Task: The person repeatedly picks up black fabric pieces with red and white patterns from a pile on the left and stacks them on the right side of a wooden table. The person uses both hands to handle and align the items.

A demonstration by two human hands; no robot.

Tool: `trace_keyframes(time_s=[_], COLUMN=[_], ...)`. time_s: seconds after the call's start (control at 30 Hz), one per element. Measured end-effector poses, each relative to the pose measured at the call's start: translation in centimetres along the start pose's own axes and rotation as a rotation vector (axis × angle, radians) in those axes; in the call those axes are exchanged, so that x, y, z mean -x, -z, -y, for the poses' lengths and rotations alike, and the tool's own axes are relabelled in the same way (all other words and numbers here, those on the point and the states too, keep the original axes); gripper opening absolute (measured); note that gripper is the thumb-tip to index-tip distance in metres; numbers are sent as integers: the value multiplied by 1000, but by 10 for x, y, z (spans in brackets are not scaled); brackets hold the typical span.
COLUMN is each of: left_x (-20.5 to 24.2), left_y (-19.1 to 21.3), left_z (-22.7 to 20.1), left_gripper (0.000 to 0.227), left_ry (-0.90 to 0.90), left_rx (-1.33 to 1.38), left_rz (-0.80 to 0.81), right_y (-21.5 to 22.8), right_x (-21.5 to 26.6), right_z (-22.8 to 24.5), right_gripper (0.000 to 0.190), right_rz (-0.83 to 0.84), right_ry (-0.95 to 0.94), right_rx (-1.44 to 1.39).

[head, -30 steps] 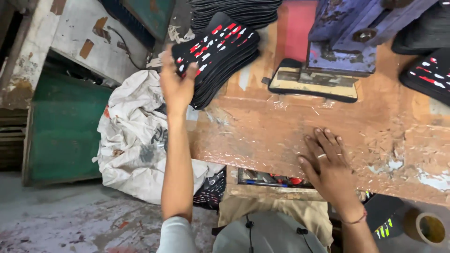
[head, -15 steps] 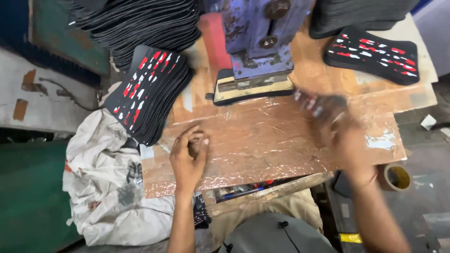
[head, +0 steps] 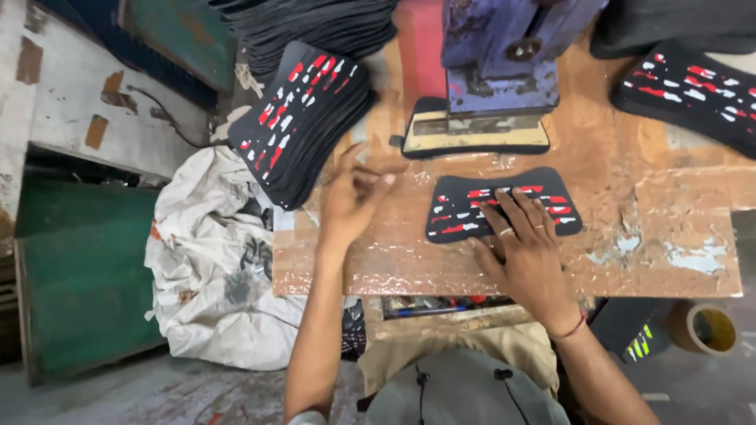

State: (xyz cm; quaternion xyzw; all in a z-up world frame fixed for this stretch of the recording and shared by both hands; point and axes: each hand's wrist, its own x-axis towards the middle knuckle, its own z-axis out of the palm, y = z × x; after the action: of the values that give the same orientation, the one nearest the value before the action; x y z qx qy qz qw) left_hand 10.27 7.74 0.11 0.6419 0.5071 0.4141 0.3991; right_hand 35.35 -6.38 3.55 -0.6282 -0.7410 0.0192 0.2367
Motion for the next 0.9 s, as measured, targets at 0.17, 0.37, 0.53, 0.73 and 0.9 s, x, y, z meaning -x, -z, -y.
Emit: trace_keyframes(time_s=[0.17,0.37,0.53,0.73,0.9], left_x=[-43,-61,4,88,77], left_y=[-30,-66,-8,138,104], left_z=[-8,29,26,23,33], left_gripper=[65,53,58,37,22], left_ry=[85,228,-321,504,379], left_rx=[-60,317,-53,62,-29], left_rz=[172,309,161,433,311], right_y=[1,-8,0,-16,-42], right_x=[3,17,46,-8,-81], right_z=[0,7,29,1,-6], right_gripper=[51,57,73,80,81], right_rz=[27,25,89,226,97], right_ry=[-14,29,119,148,177], right_rx=[11,15,42,159,135])
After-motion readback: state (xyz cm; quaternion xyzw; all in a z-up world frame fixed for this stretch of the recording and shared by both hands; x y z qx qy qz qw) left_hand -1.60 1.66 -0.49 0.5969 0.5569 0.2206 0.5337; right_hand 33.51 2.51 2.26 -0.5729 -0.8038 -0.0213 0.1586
